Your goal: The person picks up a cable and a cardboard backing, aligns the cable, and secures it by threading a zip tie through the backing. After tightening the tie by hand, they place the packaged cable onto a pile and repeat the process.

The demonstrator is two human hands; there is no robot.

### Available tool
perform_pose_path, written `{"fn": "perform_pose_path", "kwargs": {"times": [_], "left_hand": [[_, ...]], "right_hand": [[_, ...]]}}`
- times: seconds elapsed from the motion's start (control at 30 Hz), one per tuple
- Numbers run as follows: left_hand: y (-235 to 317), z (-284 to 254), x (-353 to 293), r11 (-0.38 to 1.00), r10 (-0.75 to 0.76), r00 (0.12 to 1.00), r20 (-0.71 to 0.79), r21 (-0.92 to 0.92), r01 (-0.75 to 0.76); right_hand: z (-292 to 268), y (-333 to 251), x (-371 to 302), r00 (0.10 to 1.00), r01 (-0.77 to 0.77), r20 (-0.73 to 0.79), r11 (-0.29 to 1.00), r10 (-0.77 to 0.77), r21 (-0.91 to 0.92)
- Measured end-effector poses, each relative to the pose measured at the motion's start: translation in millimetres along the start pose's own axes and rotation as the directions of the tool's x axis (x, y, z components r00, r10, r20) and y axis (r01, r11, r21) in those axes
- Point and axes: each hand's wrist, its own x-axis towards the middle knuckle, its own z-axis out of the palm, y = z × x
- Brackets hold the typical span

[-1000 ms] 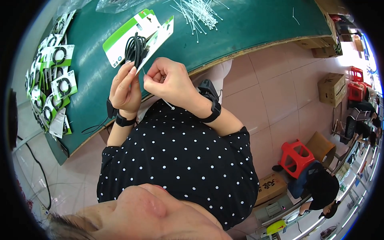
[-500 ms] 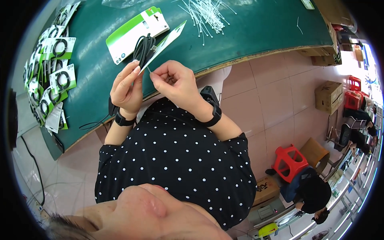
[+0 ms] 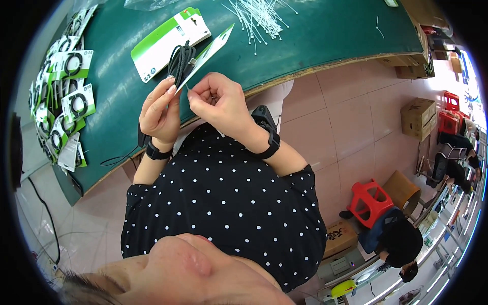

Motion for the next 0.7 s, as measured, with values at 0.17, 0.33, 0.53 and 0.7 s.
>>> {"fn": "perform_pose_path", "kwargs": {"times": [0.17, 0.33, 0.53, 0.7], "left_hand": [[1, 0, 1, 0.999, -0.036, 0.999, -0.014, -0.005, 0.036], [-4, 2, 0, 0.973, -0.212, 0.976, -0.045, -0.107, 0.207], [-5, 5, -2, 0.9, -0.348, 0.936, -0.053, -0.299, 0.318], [-4, 5, -3, 0.87, -0.394, 0.917, -0.053, -0.343, 0.354]], "right_hand": [[3, 12, 11, 0.996, 0.077, -0.027, 0.991, -0.08, -0.113], [1, 9, 6, 0.995, 0.099, -0.003, 0.994, -0.1, -0.04], [3, 2, 7, 0.997, 0.072, 0.022, 0.996, -0.07, -0.056], [2, -2, 6, 0.998, 0.056, 0.018, 0.997, -0.055, -0.046]]}}
